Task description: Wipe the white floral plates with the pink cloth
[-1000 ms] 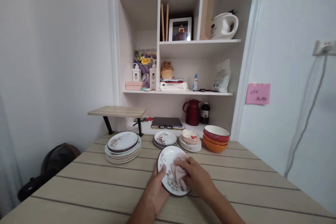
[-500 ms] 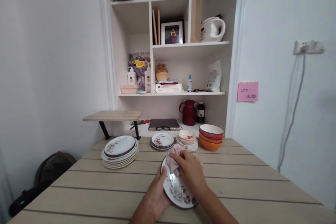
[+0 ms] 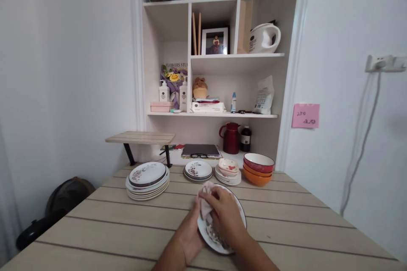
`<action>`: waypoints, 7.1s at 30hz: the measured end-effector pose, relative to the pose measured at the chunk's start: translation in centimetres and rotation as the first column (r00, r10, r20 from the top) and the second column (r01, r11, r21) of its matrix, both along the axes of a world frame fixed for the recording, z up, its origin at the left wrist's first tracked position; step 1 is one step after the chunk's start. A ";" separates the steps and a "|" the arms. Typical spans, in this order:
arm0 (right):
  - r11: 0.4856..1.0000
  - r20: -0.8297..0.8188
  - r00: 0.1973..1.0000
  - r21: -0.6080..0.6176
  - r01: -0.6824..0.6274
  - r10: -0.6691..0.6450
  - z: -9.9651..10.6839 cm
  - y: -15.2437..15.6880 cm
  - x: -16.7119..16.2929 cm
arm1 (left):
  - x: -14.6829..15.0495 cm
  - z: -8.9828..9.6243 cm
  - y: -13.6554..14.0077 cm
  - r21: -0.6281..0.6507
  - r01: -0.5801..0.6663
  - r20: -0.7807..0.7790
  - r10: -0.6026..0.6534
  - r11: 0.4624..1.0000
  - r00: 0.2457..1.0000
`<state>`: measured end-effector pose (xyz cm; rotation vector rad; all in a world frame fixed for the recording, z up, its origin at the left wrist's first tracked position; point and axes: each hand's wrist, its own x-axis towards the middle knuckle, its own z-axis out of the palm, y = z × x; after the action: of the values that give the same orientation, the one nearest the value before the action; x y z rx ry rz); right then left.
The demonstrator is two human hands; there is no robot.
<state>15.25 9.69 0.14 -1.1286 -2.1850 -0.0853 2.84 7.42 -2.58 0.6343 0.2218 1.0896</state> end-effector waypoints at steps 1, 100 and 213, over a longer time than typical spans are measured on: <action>0.999 -0.007 0.999 0.021 0.031 -0.031 0.1 0.3 0.4 | 0.1 0.0 0.0 0.004 0.009 0.005 -0.009 1.000 1.000; 0.939 -0.035 0.985 -0.298 -0.173 0.170 -1.4 0.0 2.2 | -1.1 -1.0 1.0 -0.007 -0.032 0.002 0.032 0.999 0.999; 0.944 0.012 0.962 -0.197 -0.265 0.273 -0.6 -1.2 0.2 | -1.7 0.0 0.7 -0.034 -0.108 -0.038 0.107 0.994 0.994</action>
<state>15.40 8.50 -0.46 -0.9244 -2.4021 0.2319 1.11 8.08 -2.62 0.6153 0.3091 1.1758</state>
